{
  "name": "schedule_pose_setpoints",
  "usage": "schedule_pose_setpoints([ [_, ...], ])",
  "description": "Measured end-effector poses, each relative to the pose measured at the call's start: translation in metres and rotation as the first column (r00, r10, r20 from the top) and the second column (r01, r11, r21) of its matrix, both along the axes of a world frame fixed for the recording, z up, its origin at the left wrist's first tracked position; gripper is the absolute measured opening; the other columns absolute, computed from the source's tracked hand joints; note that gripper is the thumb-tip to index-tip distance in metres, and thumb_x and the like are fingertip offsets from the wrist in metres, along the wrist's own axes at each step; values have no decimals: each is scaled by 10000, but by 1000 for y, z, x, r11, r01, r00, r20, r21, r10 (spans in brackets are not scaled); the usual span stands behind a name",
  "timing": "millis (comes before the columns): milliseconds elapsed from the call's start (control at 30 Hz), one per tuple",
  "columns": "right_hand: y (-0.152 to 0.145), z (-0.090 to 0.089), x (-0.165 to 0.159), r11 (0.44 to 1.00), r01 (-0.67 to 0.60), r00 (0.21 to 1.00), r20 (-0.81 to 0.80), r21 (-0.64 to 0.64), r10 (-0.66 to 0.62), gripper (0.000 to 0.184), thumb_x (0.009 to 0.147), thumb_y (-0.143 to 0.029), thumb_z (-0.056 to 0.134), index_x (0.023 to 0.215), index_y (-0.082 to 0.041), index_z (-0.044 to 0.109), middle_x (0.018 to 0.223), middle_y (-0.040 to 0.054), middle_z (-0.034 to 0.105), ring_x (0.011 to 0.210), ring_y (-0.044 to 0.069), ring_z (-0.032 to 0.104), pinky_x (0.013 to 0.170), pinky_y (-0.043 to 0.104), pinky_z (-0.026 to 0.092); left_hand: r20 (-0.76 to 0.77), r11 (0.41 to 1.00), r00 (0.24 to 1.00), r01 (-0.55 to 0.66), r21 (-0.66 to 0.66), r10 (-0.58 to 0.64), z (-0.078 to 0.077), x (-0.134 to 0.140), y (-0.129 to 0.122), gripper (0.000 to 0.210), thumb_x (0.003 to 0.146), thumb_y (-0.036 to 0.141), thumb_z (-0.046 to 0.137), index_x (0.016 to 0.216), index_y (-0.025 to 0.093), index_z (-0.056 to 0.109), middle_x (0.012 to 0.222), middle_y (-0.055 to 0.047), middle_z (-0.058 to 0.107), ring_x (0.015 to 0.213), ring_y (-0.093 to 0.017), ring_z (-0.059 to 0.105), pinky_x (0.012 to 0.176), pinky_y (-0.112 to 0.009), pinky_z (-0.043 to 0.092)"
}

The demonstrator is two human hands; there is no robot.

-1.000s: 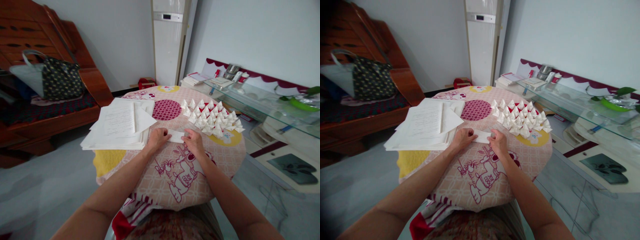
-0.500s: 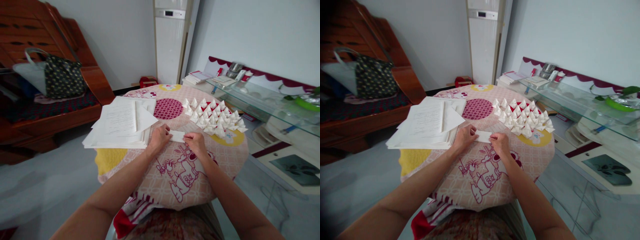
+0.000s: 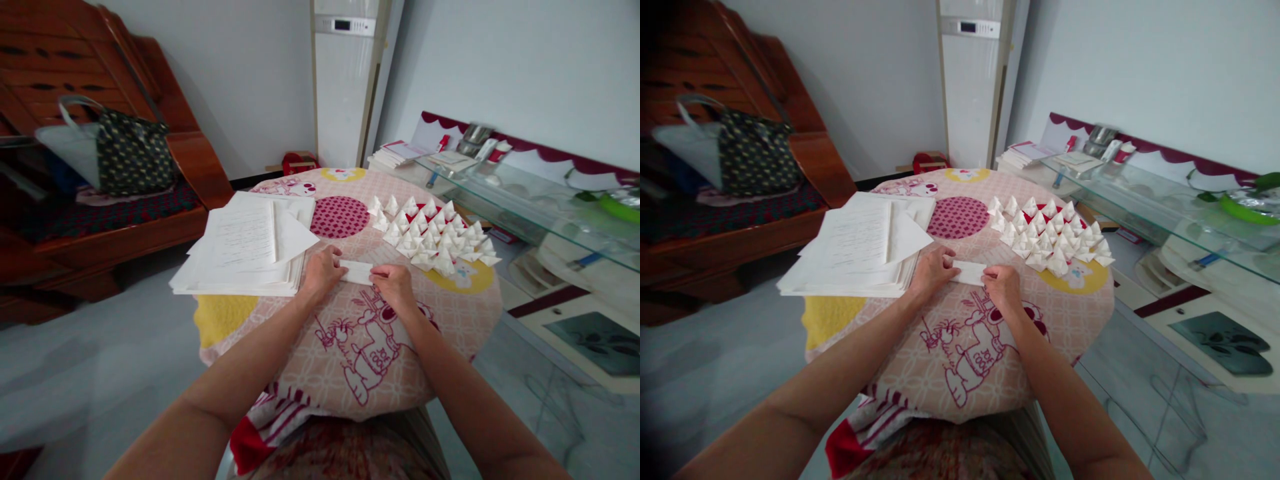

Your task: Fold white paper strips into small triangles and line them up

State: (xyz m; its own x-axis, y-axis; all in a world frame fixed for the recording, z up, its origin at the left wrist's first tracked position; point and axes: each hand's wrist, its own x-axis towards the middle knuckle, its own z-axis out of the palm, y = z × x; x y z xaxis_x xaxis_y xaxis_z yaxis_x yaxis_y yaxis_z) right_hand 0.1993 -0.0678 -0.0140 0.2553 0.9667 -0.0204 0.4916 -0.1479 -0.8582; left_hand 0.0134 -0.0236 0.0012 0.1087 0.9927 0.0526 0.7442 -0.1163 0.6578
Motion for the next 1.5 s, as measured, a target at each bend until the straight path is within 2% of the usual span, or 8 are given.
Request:
schedule_pose_setpoints([
  [267, 2, 1, -1, 999, 21, 1000, -1, -26, -21, 258, 717, -210, 677, 921, -129, 813, 557, 27, 699, 483, 181, 637, 477, 255, 459, 10, 1000, 1000, 0, -12, 0, -2, -1, 3, 395, 766, 187, 768, 1150, 152, 680, 826, -27, 749, 797, -181, 686, 738, -282, 487],
  [600, 4, -1, 1, 1000, 2, 998, 59, 7, -3, 216, 698, -217, 684, 858, -158, 817, 578, 30, 713, 486, 175, 633, 505, 264, 471, 30, 1000, 1000, -2, -16, 3, -3, -2, 5, 401, 749, 196, 784, 1136, 154, 689, 831, -35, 753, 816, -195, 694, 758, -293, 498],
  [767, 5, 1, 0, 1000, 4, 993, 118, 3, -4, 206, 706, -217, 674, 845, -168, 818, 662, 55, 749, 561, 196, 673, 549, 277, 494, 19, 1000, 1000, 12, -5, -12, -5, -2, 5, 387, 757, 206, 773, 1129, 144, 686, 810, -31, 742, 802, -195, 690, 758, -294, 492],
  [933, 6, 2, -1, 1000, -5, 988, 155, 0, 5, 187, 708, -212, 669, 819, -189, 817, 652, 48, 742, 631, 218, 699, 574, 282, 507, -14, 1000, 1000, 4, 19, -3, -6, -1, 5, 393, 774, 211, 763, 1151, 137, 678, 837, -46, 744, 836, -206, 688, 771, -299, 482],
  [1167, 5, 5, -2, 1000, -23, 977, 210, -16, 26, 232, 734, -211, 657, 887, -171, 827, 697, 52, 761, 706, 219, 729, 631, 268, 526, -76, 997, 996, 47, 60, -42, -7, 0, 3, 328, 804, 176, 736, 1126, 164, 678, 859, -38, 721, 831, -199, 668, 780, -303, 491],
  [1267, 5, 6, -3, 999, -18, 971, 237, -35, 26, 256, 750, -203, 647, 923, -161, 830, 734, 58, 776, 734, 209, 739, 666, 255, 532, -101, 974, 990, 116, 192, -98, -11, 1, 3, 312, 790, 91, 706, 1090, 173, 685, 1003, -62, 713, 941, -204, 658, 844, -306, 511],
  [1333, 6, 6, -3, 999, -18, 969, 244, -49, 29, 266, 758, -206, 650, 946, -152, 831, 755, 65, 784, 742, 209, 743, 679, 255, 536, -87, 944, 980, 198, 264, -181, -15, 2, 5, 314, 776, 10, 649, 1044, 167, 696, 1070, -74, 704, 985, -196, 651, 879, -300, 518],
  [1500, 6, 5, -3, 998, -18, 965, 259, -63, 34, 275, 774, -206, 658, 981, -155, 831, 817, 71, 798, 755, 212, 747, 694, 259, 547, -22, 849, 902, 415, 328, -432, -27, 3, 11, 292, 836, -23, 512, 946, 153, 718, 1000, -65, 720, 939, -170, 665, 877, -288, 531],
])
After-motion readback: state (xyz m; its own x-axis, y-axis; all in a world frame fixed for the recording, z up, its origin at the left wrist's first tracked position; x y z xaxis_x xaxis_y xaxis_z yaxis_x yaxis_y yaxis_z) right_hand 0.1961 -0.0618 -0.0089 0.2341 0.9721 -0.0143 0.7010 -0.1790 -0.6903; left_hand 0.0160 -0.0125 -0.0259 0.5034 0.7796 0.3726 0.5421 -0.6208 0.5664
